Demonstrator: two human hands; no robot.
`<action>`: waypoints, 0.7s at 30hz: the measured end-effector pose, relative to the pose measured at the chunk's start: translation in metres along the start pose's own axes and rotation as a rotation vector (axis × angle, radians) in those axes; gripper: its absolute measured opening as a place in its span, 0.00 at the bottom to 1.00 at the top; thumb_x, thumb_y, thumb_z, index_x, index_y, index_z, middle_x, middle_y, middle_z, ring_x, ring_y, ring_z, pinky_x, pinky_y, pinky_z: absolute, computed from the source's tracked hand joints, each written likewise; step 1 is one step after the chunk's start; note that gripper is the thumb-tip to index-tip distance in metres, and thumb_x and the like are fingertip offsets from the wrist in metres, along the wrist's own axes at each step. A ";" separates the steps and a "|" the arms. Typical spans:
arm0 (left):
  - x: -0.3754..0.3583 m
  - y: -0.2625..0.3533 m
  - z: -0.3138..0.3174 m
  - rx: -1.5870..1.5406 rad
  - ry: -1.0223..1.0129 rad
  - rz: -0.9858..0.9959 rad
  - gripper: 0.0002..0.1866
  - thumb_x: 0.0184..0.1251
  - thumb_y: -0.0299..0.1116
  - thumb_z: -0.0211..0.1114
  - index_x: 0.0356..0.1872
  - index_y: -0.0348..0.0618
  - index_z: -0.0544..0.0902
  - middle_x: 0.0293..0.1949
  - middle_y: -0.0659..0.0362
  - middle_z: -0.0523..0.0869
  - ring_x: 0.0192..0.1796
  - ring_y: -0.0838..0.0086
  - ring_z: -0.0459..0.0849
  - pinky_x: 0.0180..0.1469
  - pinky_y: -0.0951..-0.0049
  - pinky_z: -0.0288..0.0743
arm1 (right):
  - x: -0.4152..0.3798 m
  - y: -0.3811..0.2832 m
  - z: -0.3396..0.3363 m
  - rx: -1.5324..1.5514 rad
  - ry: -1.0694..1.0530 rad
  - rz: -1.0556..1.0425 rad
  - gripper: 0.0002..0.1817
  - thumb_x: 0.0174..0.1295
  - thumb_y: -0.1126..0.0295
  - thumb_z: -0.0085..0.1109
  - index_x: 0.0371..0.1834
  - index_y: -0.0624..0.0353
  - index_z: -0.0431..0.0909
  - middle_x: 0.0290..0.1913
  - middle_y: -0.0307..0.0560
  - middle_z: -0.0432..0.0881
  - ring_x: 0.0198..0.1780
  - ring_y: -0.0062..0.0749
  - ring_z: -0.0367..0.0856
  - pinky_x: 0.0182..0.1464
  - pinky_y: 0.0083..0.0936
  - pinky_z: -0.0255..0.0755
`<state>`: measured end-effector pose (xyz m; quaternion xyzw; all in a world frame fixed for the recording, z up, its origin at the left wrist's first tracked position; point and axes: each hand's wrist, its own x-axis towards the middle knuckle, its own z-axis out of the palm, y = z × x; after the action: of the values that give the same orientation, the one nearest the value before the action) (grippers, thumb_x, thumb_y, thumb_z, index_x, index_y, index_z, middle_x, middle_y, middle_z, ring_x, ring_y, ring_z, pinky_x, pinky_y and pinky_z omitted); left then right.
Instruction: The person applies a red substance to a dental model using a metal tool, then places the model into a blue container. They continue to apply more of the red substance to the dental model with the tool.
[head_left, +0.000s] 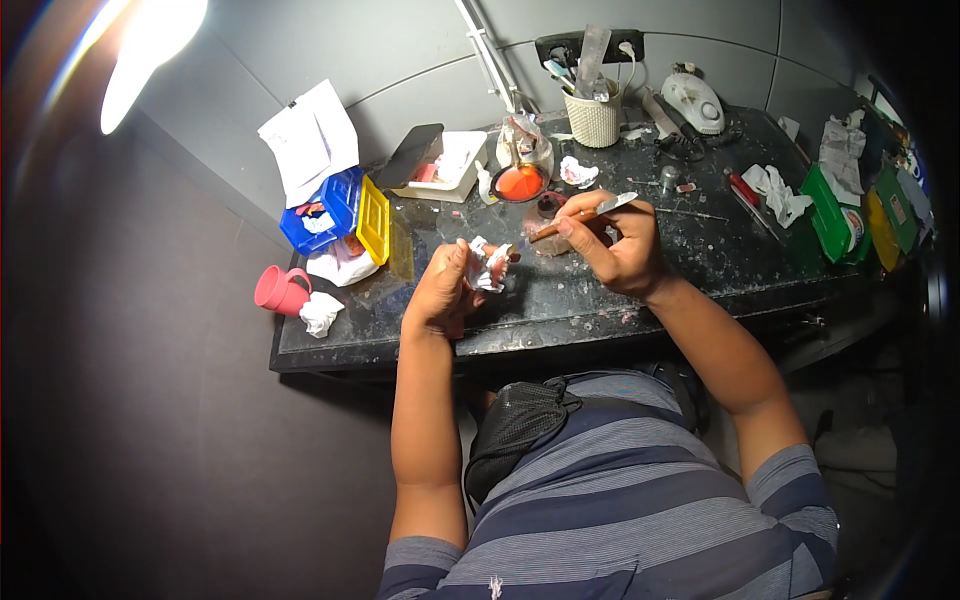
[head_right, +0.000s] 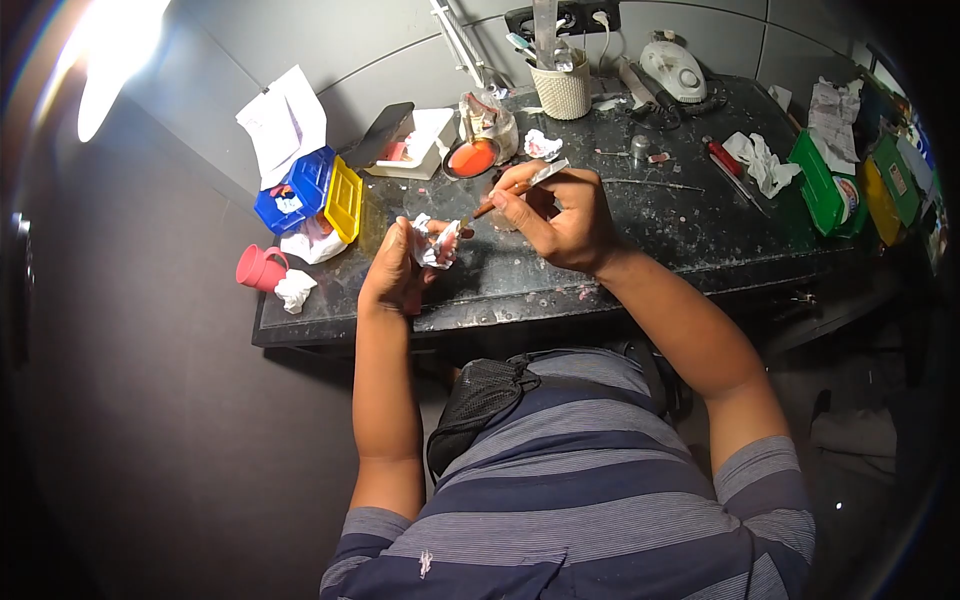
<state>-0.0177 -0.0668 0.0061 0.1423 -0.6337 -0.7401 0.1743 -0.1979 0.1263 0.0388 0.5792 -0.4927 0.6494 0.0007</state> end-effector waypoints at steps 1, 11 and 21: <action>0.000 0.000 0.000 0.008 0.008 0.006 0.38 0.68 0.69 0.61 0.41 0.34 0.85 0.32 0.58 0.86 0.25 0.81 0.79 0.21 0.82 0.69 | 0.000 0.000 0.000 -0.002 -0.004 0.008 0.04 0.66 0.75 0.65 0.38 0.66 0.83 0.30 0.38 0.84 0.27 0.13 0.75 0.29 0.15 0.66; -0.001 0.000 -0.002 -0.018 -0.010 -0.029 0.38 0.69 0.69 0.60 0.42 0.33 0.85 0.33 0.57 0.87 0.25 0.82 0.80 0.21 0.84 0.68 | 0.001 0.004 -0.002 -0.017 0.032 -0.036 0.03 0.67 0.76 0.65 0.37 0.65 0.83 0.30 0.39 0.87 0.25 0.09 0.74 0.26 0.14 0.65; -0.002 0.007 -0.003 0.054 -0.185 0.034 0.46 0.61 0.75 0.62 0.47 0.29 0.86 0.32 0.61 0.86 0.28 0.83 0.80 0.22 0.86 0.66 | 0.006 0.012 -0.017 0.034 0.245 0.008 0.04 0.69 0.76 0.62 0.38 0.66 0.82 0.32 0.35 0.82 0.31 0.10 0.74 0.33 0.12 0.66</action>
<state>-0.0136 -0.0694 0.0124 0.0674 -0.6692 -0.7296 0.1235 -0.2191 0.1279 0.0385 0.4934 -0.4804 0.7235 0.0485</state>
